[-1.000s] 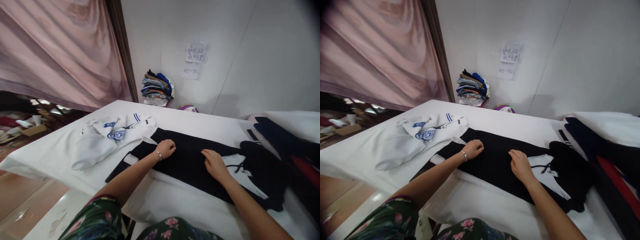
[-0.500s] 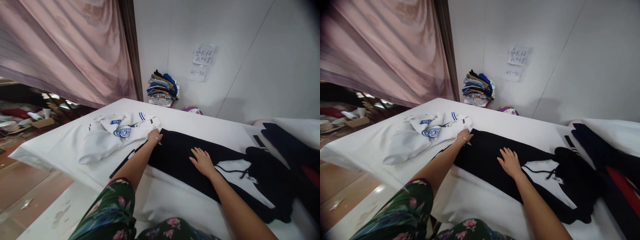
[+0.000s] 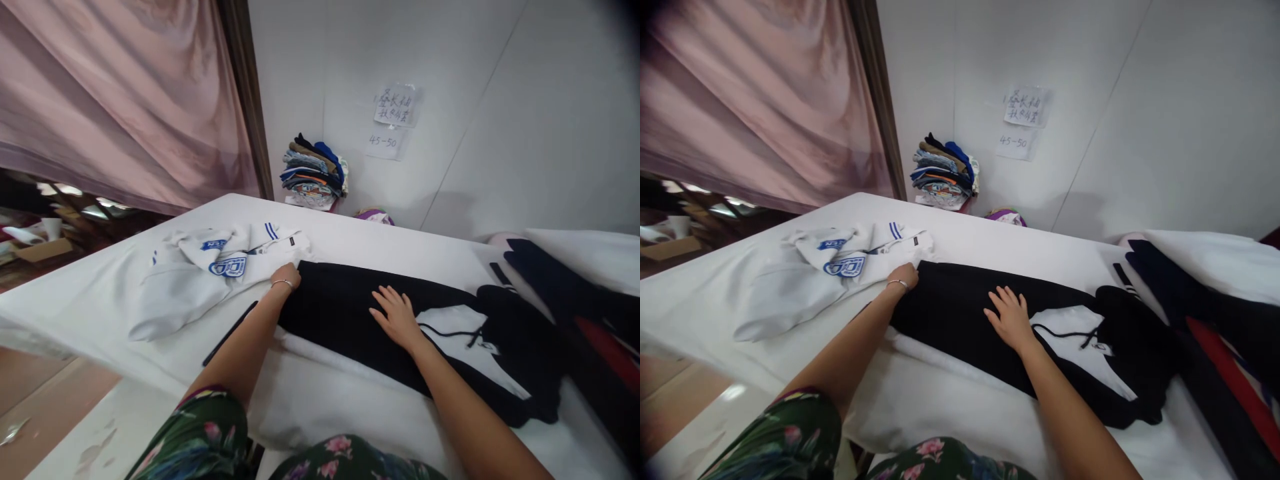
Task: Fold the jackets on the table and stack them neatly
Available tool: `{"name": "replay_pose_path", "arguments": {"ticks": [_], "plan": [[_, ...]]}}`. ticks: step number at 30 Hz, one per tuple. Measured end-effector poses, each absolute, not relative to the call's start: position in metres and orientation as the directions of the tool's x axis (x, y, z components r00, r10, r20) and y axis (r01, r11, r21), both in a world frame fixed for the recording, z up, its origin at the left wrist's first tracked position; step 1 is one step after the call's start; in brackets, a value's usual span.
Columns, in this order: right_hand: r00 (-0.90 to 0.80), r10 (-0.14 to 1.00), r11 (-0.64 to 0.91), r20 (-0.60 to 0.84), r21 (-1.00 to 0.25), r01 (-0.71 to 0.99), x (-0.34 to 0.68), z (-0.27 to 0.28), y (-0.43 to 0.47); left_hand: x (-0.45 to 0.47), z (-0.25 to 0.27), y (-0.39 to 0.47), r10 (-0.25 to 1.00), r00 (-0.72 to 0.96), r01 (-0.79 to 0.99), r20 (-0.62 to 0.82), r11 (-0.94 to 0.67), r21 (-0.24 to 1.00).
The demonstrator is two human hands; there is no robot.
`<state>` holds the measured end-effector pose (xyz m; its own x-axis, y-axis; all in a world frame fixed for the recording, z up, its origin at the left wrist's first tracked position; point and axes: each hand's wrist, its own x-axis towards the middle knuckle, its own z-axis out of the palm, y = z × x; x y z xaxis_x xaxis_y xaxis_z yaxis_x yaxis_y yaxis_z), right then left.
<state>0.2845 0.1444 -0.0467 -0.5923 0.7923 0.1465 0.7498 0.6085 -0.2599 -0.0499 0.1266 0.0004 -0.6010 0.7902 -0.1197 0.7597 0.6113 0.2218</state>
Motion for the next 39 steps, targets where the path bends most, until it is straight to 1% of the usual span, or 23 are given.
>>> {"name": "replay_pose_path", "arguments": {"ticks": [3,6,7,8,10,11,12,14,16,18,20,22,25,26,27,29,35,39], "plan": [[-0.588,0.808,0.574,0.019,-0.245,0.781,0.280,-0.043,0.141,-0.052,0.004,0.124,0.806,-0.574,0.785,-0.143,0.592,0.184],[-0.580,0.815,0.557,-0.008,-0.266,0.786,0.278,-0.039,0.139,-0.043,0.012,0.124,0.853,-0.513,0.840,-0.092,0.521,0.149],[-0.578,0.816,0.554,-0.006,-0.276,0.785,0.277,-0.037,0.139,-0.037,0.012,0.126,0.881,-0.471,0.870,-0.046,0.472,0.139],[-0.578,0.816,0.552,-0.005,-0.286,0.783,0.276,-0.036,0.140,-0.029,0.011,0.128,0.918,-0.396,0.912,0.017,0.391,0.128],[-0.576,0.817,0.548,-0.003,-0.307,0.778,0.275,-0.033,0.142,-0.009,0.002,0.132,0.970,-0.212,0.975,0.117,0.201,0.099],[-0.577,0.817,0.545,-0.003,-0.320,0.775,0.275,-0.033,0.143,0.001,-0.004,0.133,0.982,-0.129,0.990,0.137,0.119,0.077],[-0.578,0.816,0.544,-0.004,-0.335,0.770,0.276,-0.032,0.143,0.011,-0.011,0.134,0.989,-0.069,0.997,0.128,0.063,0.054],[-0.590,0.807,0.546,-0.008,-0.369,0.752,0.282,-0.032,0.143,0.027,-0.025,0.135,0.998,0.003,1.000,0.056,-0.003,0.003],[-0.604,0.797,0.551,-0.008,-0.399,0.733,0.295,-0.033,0.142,0.034,-0.035,0.135,0.999,0.027,0.999,-0.018,-0.027,-0.039],[-0.591,0.807,0.541,0.001,-0.405,0.737,0.319,-0.033,0.144,0.033,-0.039,0.135,0.998,0.032,0.997,-0.050,-0.036,-0.067],[-0.518,0.855,0.488,0.025,-0.373,0.789,0.352,-0.029,0.151,0.030,-0.041,0.136,0.998,0.031,0.996,-0.053,-0.036,-0.082],[-0.378,0.922,0.386,0.089,-0.301,0.872,0.394,-0.019,0.163,0.027,-0.041,0.138,0.998,0.033,0.995,-0.057,-0.038,-0.092],[-0.121,0.959,0.171,0.256,-0.184,0.968,0.462,0.002,0.187,0.026,-0.041,0.140,0.997,0.022,0.995,-0.069,-0.029,-0.098],[-0.009,0.959,0.059,0.282,-0.169,0.984,0.482,0.008,0.194,0.026,-0.042,0.140,0.997,0.017,0.995,-0.070,-0.023,-0.093],[0.091,0.959,-0.047,0.270,-0.166,0.985,0.501,0.014,0.201,0.027,-0.042,0.141,0.998,0.011,0.996,-0.068,-0.017,-0.086],[0.201,0.948,-0.161,0.246,-0.174,0.971,0.528,0.019,0.210,0.028,-0.043,0.141,0.998,-0.005,0.997,-0.064,0.001,-0.074],[0.297,0.937,-0.253,0.186,-0.229,0.940,0.546,0.011,0.218,0.031,-0.038,0.138,0.997,-0.026,0.997,-0.073,0.020,-0.080],[0.352,0.917,-0.274,0.188,-0.344,0.898,0.545,0.020,0.223,0.034,-0.034,0.137,0.996,-0.031,0.998,-0.085,0.026,-0.063]]}}
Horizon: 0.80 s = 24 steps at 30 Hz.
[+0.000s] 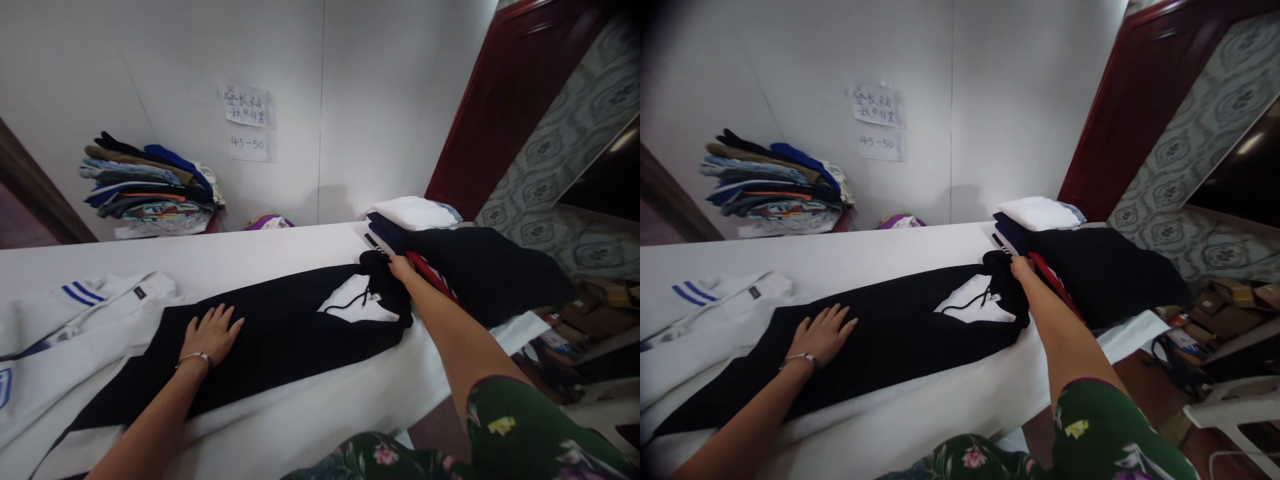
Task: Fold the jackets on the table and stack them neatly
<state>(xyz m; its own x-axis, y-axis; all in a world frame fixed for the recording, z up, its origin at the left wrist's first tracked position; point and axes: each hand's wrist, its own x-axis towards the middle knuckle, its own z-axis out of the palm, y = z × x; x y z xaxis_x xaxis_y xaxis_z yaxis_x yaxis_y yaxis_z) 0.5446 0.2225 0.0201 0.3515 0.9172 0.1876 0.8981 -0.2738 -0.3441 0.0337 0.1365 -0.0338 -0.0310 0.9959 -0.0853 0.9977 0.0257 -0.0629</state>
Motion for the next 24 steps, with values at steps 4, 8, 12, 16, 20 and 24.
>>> {"name": "replay_pose_path", "arguments": {"ticks": [4,8,12,16,20,24], "plan": [[0.384,0.879,-0.201,0.283,-0.510,0.836,0.550,0.053,0.223,0.034,-0.035,0.137,0.997,-0.036,0.999,-0.071,0.033,-0.042],[0.436,0.840,-0.119,0.322,-0.675,0.728,0.553,0.091,0.215,0.033,-0.037,0.137,0.998,-0.033,0.999,-0.062,0.030,-0.038],[0.461,0.852,-0.104,0.249,-0.782,0.614,0.549,0.123,0.203,0.032,-0.039,0.137,0.998,-0.027,0.999,-0.058,0.025,-0.031],[0.432,0.881,-0.041,0.194,-0.878,0.477,0.535,0.154,0.200,0.033,-0.040,0.137,0.999,-0.024,1.000,-0.037,0.023,-0.020],[0.287,0.930,0.152,0.230,-0.951,0.269,0.487,0.163,0.191,0.033,-0.040,0.137,0.999,-0.027,0.999,-0.027,0.026,-0.030],[-0.174,0.958,0.263,0.228,-0.940,0.216,0.414,0.133,0.160,0.034,-0.040,0.136,0.999,-0.028,0.999,-0.037,0.027,-0.025]]}}
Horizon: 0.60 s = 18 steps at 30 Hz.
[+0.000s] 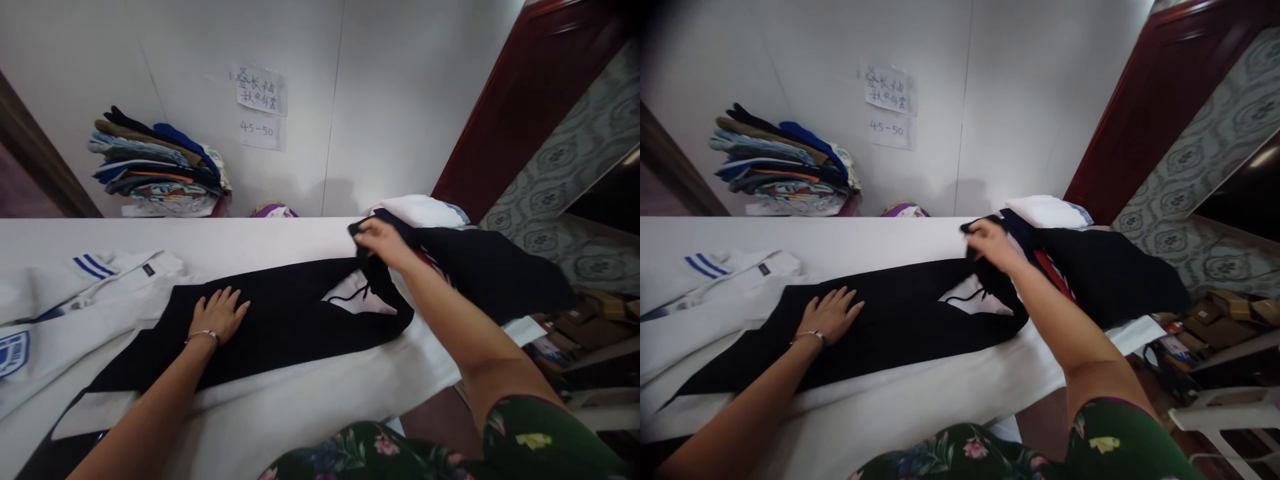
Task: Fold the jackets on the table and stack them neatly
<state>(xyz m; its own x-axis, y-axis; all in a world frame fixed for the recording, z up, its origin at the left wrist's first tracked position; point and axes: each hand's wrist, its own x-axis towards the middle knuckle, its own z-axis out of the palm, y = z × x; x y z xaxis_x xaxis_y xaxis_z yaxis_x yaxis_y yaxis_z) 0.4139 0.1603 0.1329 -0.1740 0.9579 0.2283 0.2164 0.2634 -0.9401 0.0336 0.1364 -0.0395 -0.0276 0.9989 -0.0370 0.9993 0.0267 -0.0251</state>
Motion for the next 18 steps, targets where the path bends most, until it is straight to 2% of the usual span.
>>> {"name": "replay_pose_path", "arguments": {"ticks": [2,4,7,9,11,13,16,18], "plan": [[-0.459,0.878,0.270,0.135,-0.932,0.242,0.391,0.114,0.148,0.034,-0.040,0.136,0.999,-0.032,0.999,-0.039,0.031,-0.018],[-0.490,0.858,0.294,0.153,-0.929,0.224,0.390,0.100,0.148,0.034,-0.040,0.135,0.999,-0.032,0.999,-0.036,0.031,-0.009],[-0.171,0.952,0.288,0.255,-0.934,0.210,0.421,0.083,0.169,0.035,-0.039,0.134,0.999,-0.026,1.000,-0.030,0.027,0.005],[0.005,0.975,0.205,0.222,-0.907,0.369,0.447,0.068,0.184,0.036,-0.039,0.134,0.999,-0.031,0.999,-0.029,0.031,0.014],[0.064,0.976,0.137,0.209,-0.815,0.563,0.466,0.045,0.188,0.036,-0.040,0.134,0.999,-0.033,0.999,-0.028,0.034,0.022],[0.006,0.983,0.122,0.182,-0.685,0.719,0.472,0.017,0.180,0.033,-0.042,0.135,0.999,-0.032,0.999,-0.023,0.032,0.025],[-0.116,0.993,0.121,0.036,-0.397,0.910,0.466,-0.023,0.160,0.031,-0.040,0.138,0.999,-0.039,0.998,-0.024,0.040,0.042],[-0.127,0.991,0.114,-0.041,-0.237,0.965,0.460,-0.038,0.151,0.036,-0.032,0.139,0.997,-0.067,0.993,-0.039,0.070,0.095]]}}
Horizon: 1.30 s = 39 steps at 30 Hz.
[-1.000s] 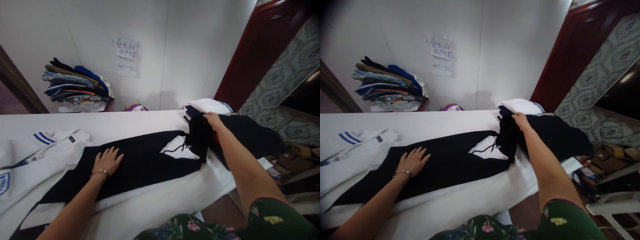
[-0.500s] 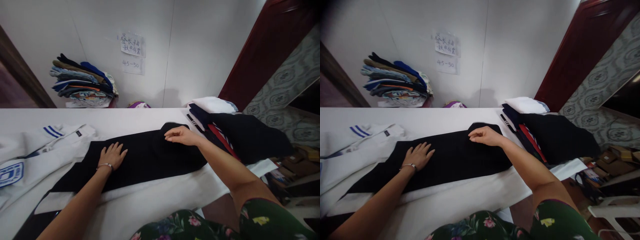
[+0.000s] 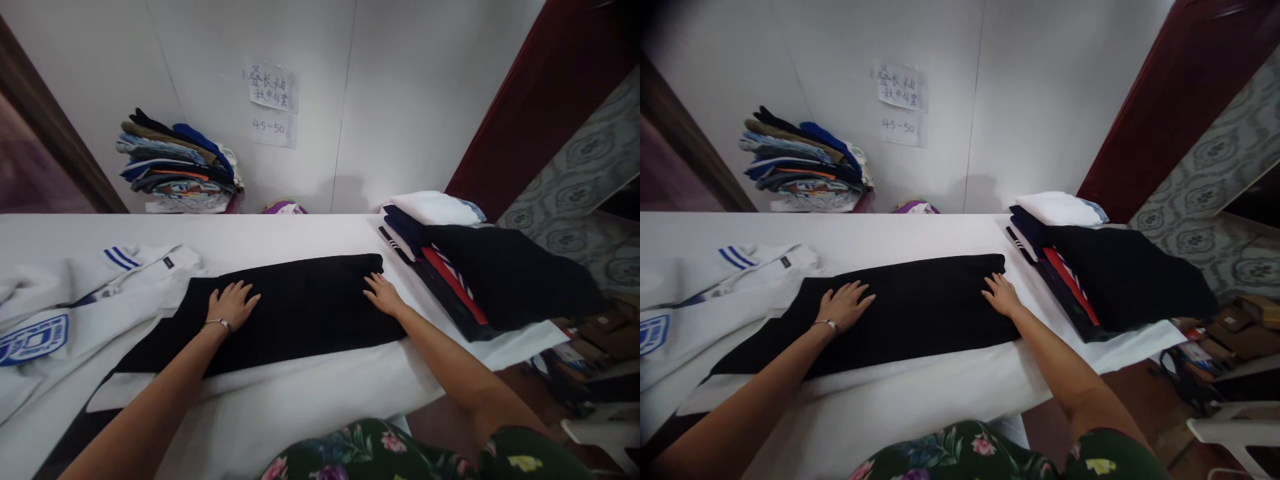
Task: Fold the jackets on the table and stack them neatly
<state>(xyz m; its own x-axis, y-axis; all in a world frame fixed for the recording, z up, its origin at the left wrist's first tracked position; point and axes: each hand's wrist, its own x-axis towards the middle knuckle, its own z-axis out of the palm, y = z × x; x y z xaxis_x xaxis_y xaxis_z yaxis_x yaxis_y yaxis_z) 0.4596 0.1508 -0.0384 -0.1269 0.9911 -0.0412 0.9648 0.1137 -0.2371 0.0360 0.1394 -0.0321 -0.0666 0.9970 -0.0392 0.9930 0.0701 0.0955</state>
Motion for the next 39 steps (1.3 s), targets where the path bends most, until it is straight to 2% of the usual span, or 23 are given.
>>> {"name": "replay_pose_path", "arguments": {"ticks": [2,5,8,12,17,19,22,24,29,32,34,37,39], "plan": [[-0.122,0.991,0.109,-0.061,-0.191,0.976,0.456,-0.044,0.148,0.052,-0.020,0.139,0.997,-0.069,0.978,-0.019,0.071,0.196],[-0.124,0.990,0.108,-0.067,-0.201,0.974,0.456,-0.041,0.149,0.096,-0.002,0.137,0.999,-0.014,0.907,0.030,0.000,0.422],[-0.124,0.990,0.106,-0.070,-0.218,0.970,0.457,-0.038,0.150,0.146,0.005,0.138,0.999,0.008,0.783,-0.053,0.026,0.622],[-0.126,0.990,0.105,-0.067,-0.257,0.961,0.458,-0.038,0.150,0.184,0.005,0.147,0.996,-0.017,0.750,-0.089,0.072,0.657],[-0.105,0.993,0.079,-0.060,-0.338,0.938,0.461,-0.031,0.149,0.178,0.007,0.149,0.993,-0.060,0.664,0.105,-0.039,0.747],[-0.119,0.992,0.095,-0.053,-0.329,0.940,0.460,-0.030,0.148,0.171,0.005,0.147,0.990,-0.106,0.720,0.090,0.014,0.694],[-0.158,0.981,0.122,-0.112,-0.274,0.954,0.456,-0.031,0.145,0.164,-0.004,0.143,0.987,-0.141,0.852,-0.076,0.160,0.499],[-0.157,0.978,0.119,-0.141,-0.246,0.962,0.453,-0.032,0.144,0.163,-0.009,0.143,0.979,-0.138,0.889,-0.148,0.188,0.417],[-0.146,0.983,0.113,-0.109,-0.265,0.958,0.446,-0.018,0.149,0.160,-0.004,0.146,0.981,-0.087,0.883,-0.171,0.155,0.444],[-0.206,0.978,0.192,-0.012,-0.313,0.930,0.435,-0.004,0.161,0.163,0.007,0.144,0.991,-0.085,0.869,-0.101,0.123,0.479],[-0.267,0.963,0.260,0.025,-0.333,0.906,0.426,-0.001,0.172,0.168,0.011,0.141,0.998,-0.061,0.890,0.031,0.040,0.454],[-0.344,0.938,0.319,-0.028,-0.315,0.894,0.412,-0.009,0.186,0.179,0.006,0.139,0.962,0.143,0.931,0.232,-0.211,0.298],[-0.366,0.926,0.327,-0.096,-0.282,0.902,0.405,-0.020,0.191,0.184,-0.006,0.140,0.941,0.277,0.931,0.193,-0.313,0.189]]}}
